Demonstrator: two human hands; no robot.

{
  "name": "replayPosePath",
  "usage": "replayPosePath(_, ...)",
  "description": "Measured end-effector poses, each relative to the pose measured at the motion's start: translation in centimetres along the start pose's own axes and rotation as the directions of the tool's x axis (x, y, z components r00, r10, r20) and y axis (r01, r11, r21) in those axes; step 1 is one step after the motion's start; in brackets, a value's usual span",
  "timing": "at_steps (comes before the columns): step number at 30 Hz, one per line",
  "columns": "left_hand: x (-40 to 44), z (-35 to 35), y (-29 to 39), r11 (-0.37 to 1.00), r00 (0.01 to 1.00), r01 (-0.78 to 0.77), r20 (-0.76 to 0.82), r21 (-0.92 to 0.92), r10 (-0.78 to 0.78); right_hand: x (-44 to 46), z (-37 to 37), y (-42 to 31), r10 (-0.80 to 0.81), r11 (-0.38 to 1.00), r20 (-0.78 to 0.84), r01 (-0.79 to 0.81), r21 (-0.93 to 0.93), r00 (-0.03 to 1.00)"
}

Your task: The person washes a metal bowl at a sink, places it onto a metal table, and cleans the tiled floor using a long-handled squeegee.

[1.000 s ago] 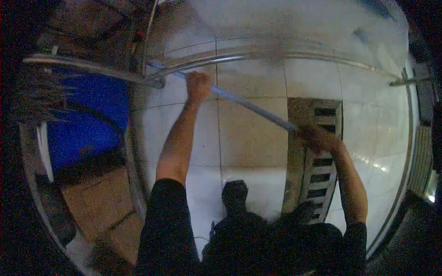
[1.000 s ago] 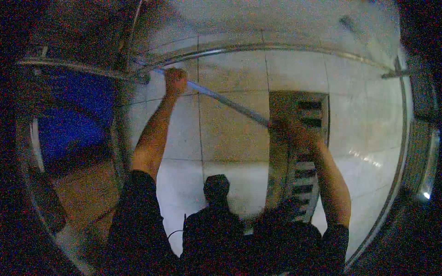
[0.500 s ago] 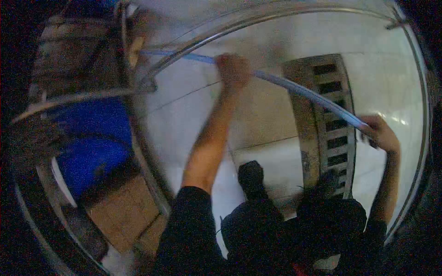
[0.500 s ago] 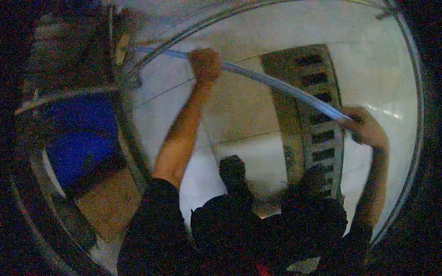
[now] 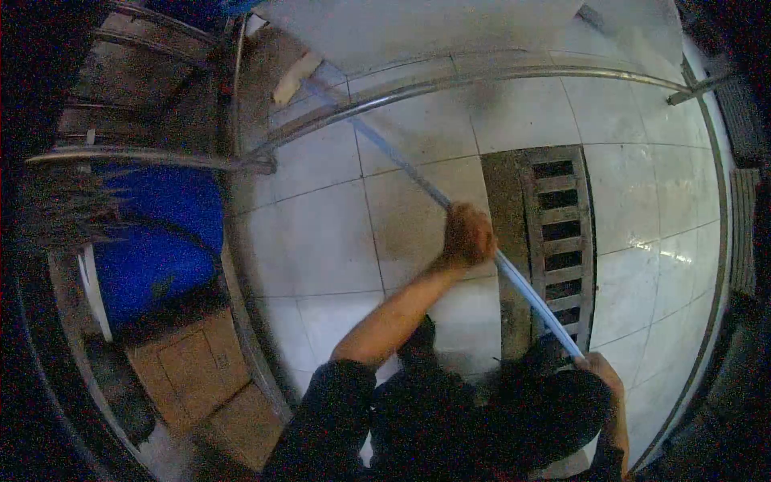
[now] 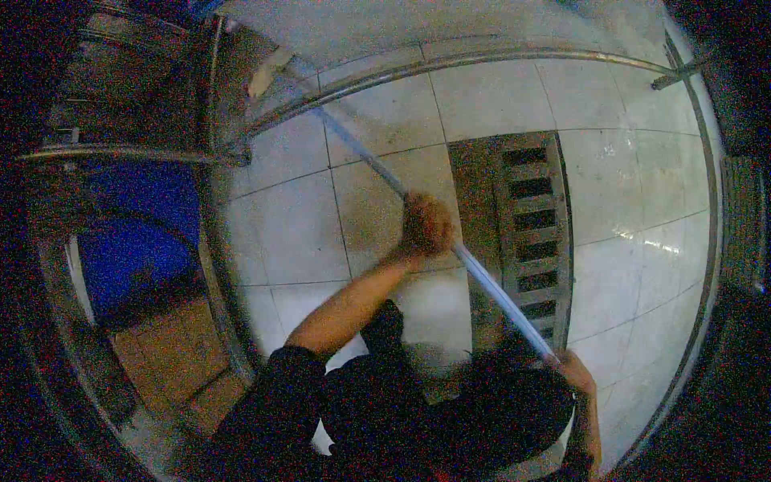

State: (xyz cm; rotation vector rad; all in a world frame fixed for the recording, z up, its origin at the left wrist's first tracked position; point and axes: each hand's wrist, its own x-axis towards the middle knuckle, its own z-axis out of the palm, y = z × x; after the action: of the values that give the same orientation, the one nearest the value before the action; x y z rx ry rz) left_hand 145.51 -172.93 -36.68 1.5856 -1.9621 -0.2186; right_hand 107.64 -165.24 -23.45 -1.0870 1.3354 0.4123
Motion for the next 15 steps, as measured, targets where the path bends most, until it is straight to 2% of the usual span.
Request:
replayPosePath(1, 1.0, 1.3, -3.2, 0.992, 1.0, -0.012, -0.02, 0.127, 0.015, 0.8, 0.6, -1.6, 0.001, 0.998, 0.036, -0.003, 0.055, 0.999)
replayPosePath(2, 2.9, 1.1, -6.2, 0.989, 0.993, -0.041, 0.115, 0.144, 0.024, 2.2, 0.9, -4.2, -0.027, 0.999, 0.014, 0.028, -0.032, 1.0)
replayPosePath(3, 4.7, 0.3, -8.8, 0.985, 0.969, -0.067, 0.247, 0.162, 0.025, 3.7, 0.8, -6.5, -0.132, 0.983, -0.026, 0.128, -0.134, 0.991)
replayPosePath(4, 6.6, -0.9, -10.8, 0.974, 0.964, -0.054, 0.267, 0.219, -0.007, 5.2, 0.7, -8.7, -0.236, 0.946, -0.066, 0.213, -0.244, 0.97)
replayPosePath(5, 8.3, -2.2, -12.1, 0.96, 0.957, -0.046, 0.287, 0.275, -0.037, 6.2, 0.2, -10.3, -0.41, 0.863, -0.108, 0.347, -0.366, 0.906)
replayPosePath(8, 8.4, -4.4, -13.0, 0.981, 0.982, 0.043, 0.174, 0.192, -0.077, 5.0, -3.1, -14.1, -0.232, 0.908, 0.032, 0.228, -0.352, 0.972)
replayPosePath(9, 6.8, -3.0, -12.8, 0.956, 0.998, 0.034, 0.046, 0.29, -0.049, 3.6, -3.8, -13.4, -0.253, 0.918, -0.01, 0.237, -0.319, 0.967)
replayPosePath(11, 5.3, -3.6, -7.0, 0.945, 0.982, 0.118, 0.105, 0.306, -0.157, -0.2, -4.9, -9.9, -0.303, 0.927, -0.066, 0.278, -0.251, 0.951)
replayPosePath(12, 3.4, -2.8, -4.1, 0.947, 0.981, 0.14, 0.086, 0.29, -0.172, -2.5, -4.8, -8.1, -0.316, 0.932, -0.087, 0.291, -0.217, 0.945)
replayPosePath(13, 2.2, -1.9, -1.5, 0.949, 0.982, 0.155, 0.057, 0.275, -0.177, -5.5, -5.1, -7.3, -0.22, 0.961, -0.077, 0.202, -0.191, 0.972)
replayPosePath(15, 4.6, -6.0, 7.8, 0.975, 0.954, 0.221, 0.205, 0.016, -0.22, -12.8, -6.1, -5.8, -0.022, 0.994, -0.055, 0.016, -0.105, 0.998)
